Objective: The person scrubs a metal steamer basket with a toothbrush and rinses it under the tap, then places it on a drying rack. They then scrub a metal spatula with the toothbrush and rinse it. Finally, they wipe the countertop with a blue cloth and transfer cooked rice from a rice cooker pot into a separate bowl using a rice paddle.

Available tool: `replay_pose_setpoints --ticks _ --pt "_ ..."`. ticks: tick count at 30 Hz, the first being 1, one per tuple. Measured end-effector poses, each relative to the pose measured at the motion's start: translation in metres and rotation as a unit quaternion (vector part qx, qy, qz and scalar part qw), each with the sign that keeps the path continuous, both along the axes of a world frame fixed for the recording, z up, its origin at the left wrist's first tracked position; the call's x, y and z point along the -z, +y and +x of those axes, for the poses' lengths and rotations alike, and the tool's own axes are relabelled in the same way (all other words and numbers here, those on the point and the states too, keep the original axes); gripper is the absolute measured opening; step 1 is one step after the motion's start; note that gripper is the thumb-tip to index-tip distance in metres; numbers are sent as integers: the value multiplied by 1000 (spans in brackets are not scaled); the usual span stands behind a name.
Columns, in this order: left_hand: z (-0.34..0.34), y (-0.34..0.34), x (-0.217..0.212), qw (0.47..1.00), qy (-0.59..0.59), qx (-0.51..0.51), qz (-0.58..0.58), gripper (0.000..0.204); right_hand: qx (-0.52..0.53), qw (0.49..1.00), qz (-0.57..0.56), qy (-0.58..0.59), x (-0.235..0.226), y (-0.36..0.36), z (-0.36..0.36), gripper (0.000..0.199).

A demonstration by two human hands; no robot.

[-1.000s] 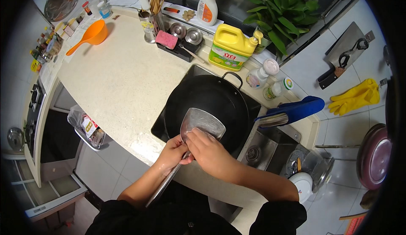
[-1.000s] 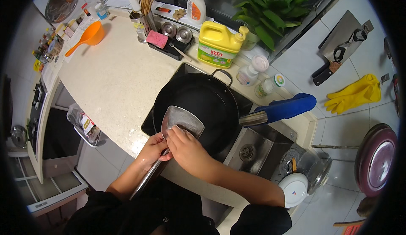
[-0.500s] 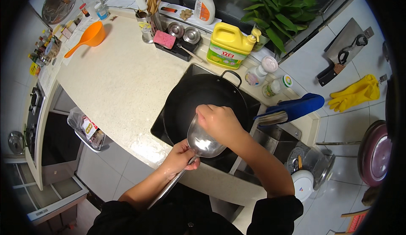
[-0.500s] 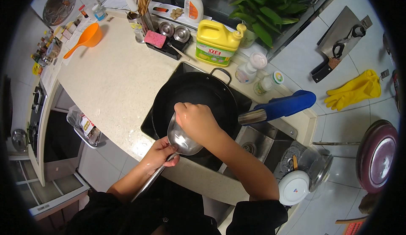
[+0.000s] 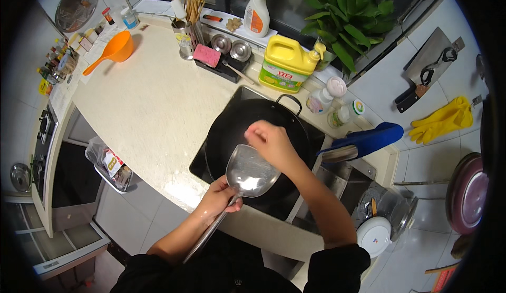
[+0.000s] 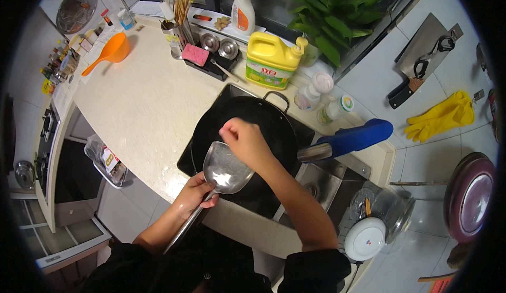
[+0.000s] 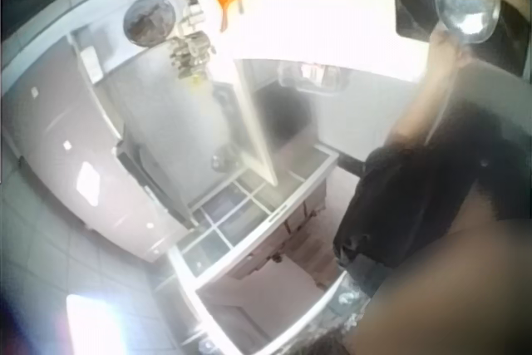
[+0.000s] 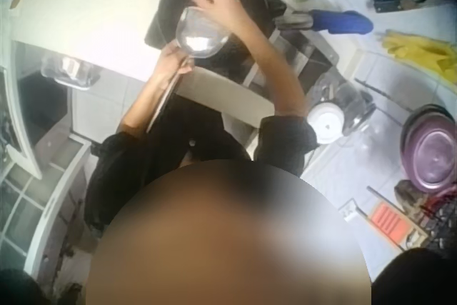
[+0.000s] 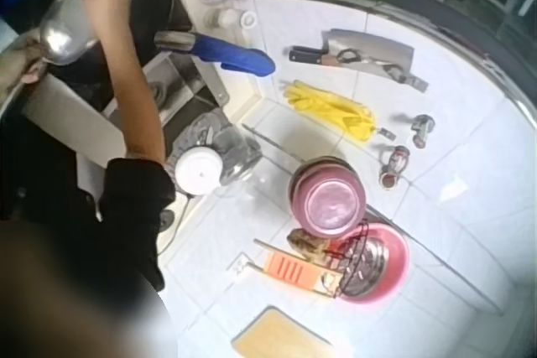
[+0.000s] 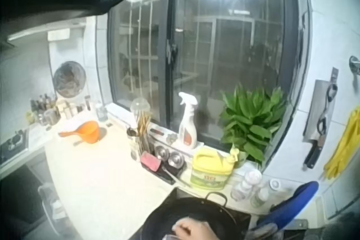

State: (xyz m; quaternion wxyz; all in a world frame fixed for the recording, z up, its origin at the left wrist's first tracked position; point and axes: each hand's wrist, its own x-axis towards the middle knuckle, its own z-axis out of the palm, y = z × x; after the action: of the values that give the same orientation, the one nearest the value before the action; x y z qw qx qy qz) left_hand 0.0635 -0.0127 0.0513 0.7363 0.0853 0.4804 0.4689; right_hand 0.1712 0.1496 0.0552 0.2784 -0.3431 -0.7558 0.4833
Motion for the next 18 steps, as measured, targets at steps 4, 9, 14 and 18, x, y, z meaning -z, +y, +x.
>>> replay_pose_setpoints --ticks 4,9,14,18 --pt "-13 0 20 995 14 -44 -84 11 154 954 245 -83 62 59 -37 16" --pt "-42 3 41 988 -19 -45 -146 10 235 879 277 -309 98 118 -93 27" --pt "-68 8 49 991 -68 -68 -92 14 198 942 142 -232 124 135 -94 24" --pt "-85 -1 65 991 -122 -54 17 32 187 975 -111 50 90 61 -49 20"
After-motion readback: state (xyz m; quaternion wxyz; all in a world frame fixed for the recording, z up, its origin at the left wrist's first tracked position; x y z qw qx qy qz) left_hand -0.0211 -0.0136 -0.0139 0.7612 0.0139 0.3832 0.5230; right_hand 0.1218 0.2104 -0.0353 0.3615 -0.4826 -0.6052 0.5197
